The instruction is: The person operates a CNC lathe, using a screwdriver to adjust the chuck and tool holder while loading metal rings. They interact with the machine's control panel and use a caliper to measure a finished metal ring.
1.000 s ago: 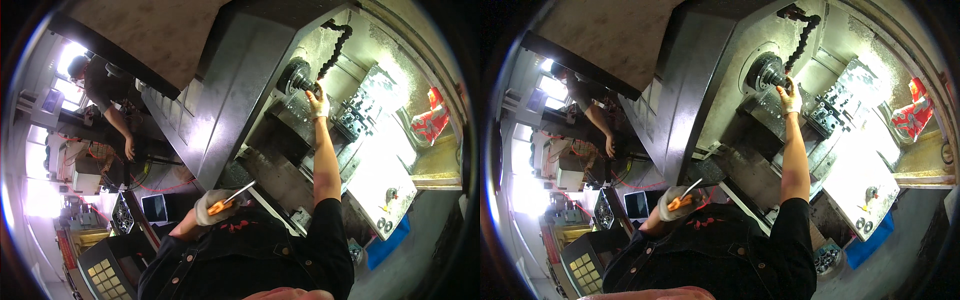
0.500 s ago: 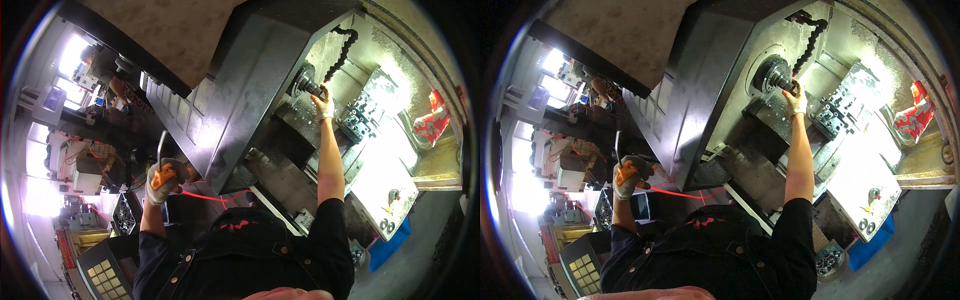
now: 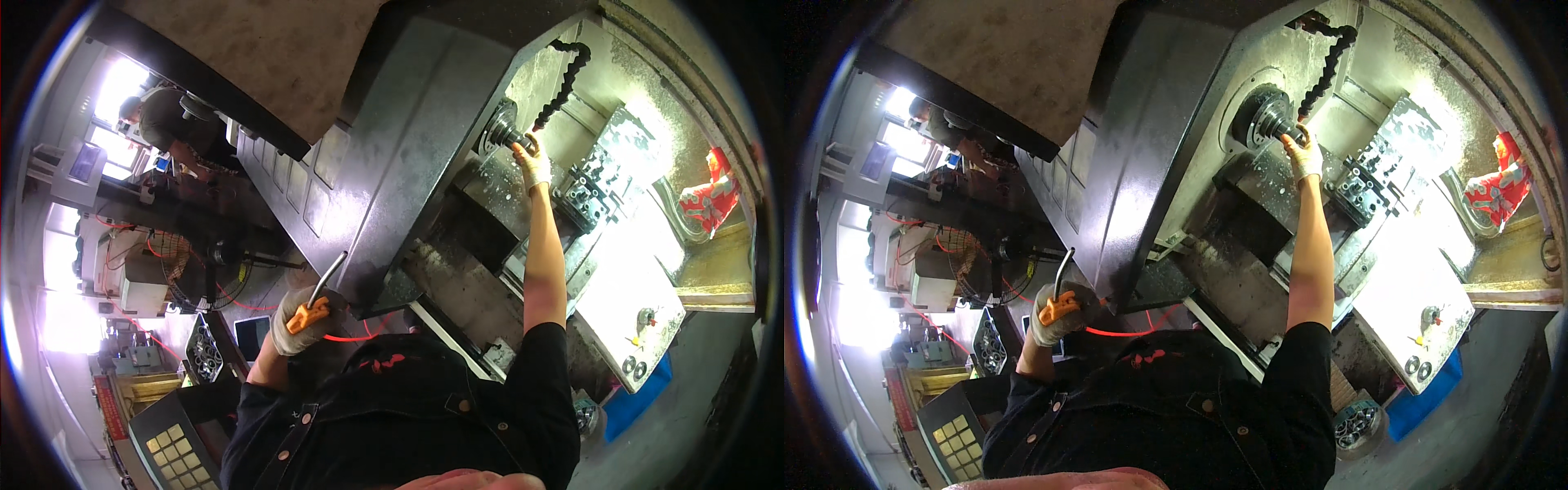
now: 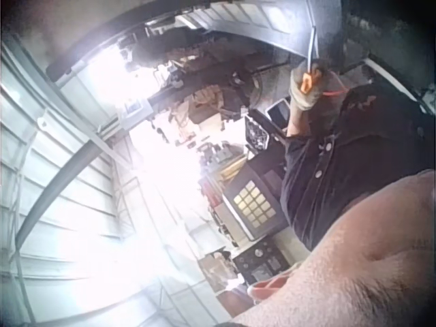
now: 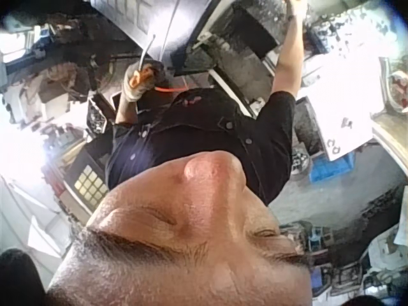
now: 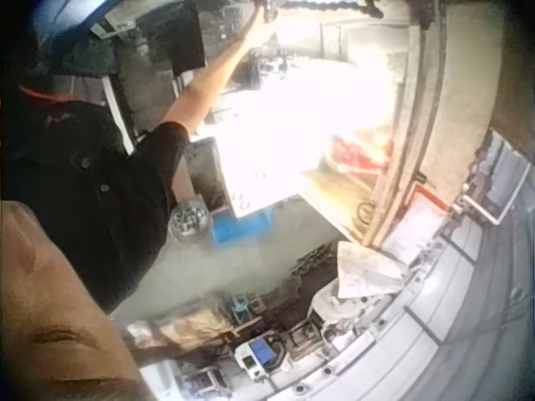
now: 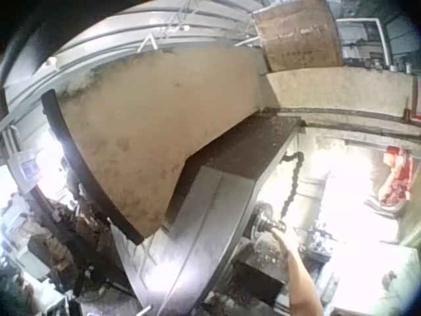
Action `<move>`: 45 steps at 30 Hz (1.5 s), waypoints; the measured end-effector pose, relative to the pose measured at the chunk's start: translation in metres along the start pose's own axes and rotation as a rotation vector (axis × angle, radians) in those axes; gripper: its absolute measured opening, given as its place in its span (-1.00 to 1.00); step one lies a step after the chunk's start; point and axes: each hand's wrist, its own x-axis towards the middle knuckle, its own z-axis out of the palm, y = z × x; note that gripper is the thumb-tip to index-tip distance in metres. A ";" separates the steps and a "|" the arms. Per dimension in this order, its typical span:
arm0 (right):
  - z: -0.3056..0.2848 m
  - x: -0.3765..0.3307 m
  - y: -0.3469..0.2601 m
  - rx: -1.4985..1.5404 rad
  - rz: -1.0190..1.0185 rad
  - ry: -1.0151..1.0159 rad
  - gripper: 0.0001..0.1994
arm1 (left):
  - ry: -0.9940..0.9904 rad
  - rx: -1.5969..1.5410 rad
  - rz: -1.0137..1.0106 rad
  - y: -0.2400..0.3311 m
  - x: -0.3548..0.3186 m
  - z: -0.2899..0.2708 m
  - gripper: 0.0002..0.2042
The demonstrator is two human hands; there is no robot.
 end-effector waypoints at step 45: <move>0.008 -0.011 -0.010 -0.442 -0.192 0.171 -0.38 | -0.227 -0.138 -0.070 -0.047 0.112 0.143 -0.72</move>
